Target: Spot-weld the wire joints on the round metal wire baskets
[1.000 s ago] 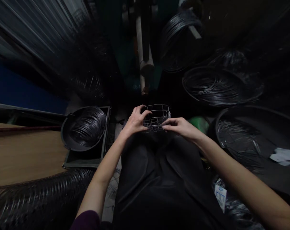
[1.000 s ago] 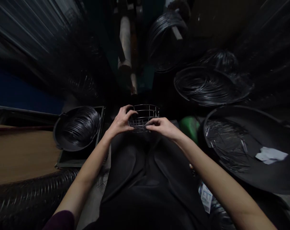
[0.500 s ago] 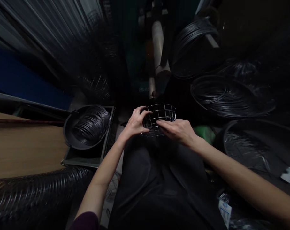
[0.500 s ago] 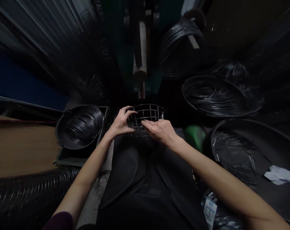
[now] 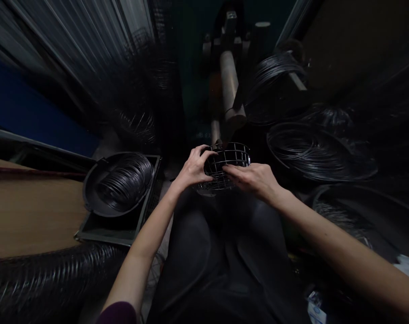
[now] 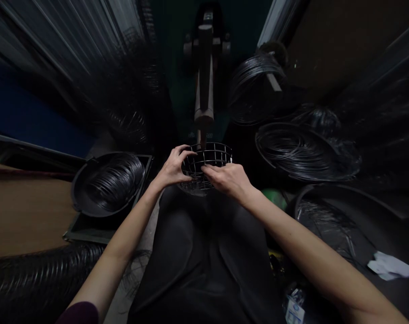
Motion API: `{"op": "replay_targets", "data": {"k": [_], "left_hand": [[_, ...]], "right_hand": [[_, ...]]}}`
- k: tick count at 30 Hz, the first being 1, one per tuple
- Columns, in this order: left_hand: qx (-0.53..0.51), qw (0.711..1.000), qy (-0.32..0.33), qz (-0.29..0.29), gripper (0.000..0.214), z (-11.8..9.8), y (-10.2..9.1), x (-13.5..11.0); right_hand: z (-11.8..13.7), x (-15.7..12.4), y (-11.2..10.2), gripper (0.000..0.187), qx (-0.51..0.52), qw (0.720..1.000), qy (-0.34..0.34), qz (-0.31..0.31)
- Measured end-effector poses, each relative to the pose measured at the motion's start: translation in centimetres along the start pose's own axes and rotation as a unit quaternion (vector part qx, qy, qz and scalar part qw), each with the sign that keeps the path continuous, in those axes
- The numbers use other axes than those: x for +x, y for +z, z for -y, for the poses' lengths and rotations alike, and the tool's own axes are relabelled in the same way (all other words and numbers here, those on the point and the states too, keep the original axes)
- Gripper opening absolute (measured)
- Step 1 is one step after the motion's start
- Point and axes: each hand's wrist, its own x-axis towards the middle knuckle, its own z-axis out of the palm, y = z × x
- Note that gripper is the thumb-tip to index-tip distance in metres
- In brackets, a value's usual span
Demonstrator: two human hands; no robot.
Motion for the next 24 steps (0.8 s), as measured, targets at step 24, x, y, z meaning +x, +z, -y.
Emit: {"op": "replay_targets", "data": {"k": [24], "left_hand": [[-0.027, 1.000, 0.003, 0.001, 0.072, 2.1, -1.2, 3.5]], "right_hand": [[-1.1, 1.5, 0.5, 0.026, 0.026, 0.986, 0.159, -0.045]]}}
